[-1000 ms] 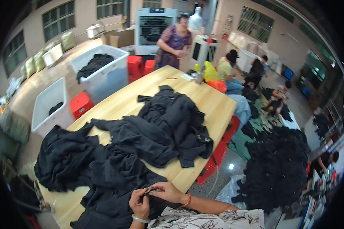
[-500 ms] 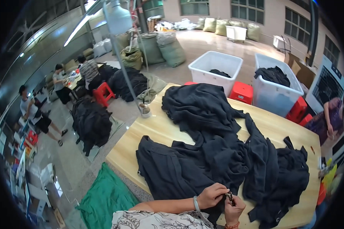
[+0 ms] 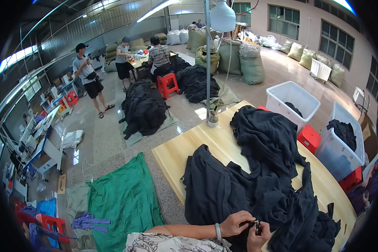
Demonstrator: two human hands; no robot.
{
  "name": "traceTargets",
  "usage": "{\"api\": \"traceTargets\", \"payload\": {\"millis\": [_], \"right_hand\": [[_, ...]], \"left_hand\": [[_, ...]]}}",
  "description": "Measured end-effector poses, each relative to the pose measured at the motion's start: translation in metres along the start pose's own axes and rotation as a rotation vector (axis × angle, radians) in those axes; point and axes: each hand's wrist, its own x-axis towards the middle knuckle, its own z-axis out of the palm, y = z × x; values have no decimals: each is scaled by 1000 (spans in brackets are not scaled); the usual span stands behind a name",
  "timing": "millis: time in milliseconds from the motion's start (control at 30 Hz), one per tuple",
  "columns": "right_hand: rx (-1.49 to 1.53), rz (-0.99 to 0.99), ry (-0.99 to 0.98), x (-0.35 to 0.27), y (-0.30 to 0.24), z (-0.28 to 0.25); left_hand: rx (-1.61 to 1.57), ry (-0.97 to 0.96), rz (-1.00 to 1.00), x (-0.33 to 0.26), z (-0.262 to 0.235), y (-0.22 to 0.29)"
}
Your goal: Inspecting and preparing knitted garments with metal eyelets at a workbench.
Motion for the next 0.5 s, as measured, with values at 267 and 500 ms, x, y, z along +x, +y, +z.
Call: {"api": "traceTargets", "payload": {"millis": [267,500], "right_hand": [[-82,-43,108,-14,22,-5],[135,106,-89,-1,10,-26]], "left_hand": [[-7,-48,-23,-3,12,4],[-230,-48,-310,8,3,4]]}}
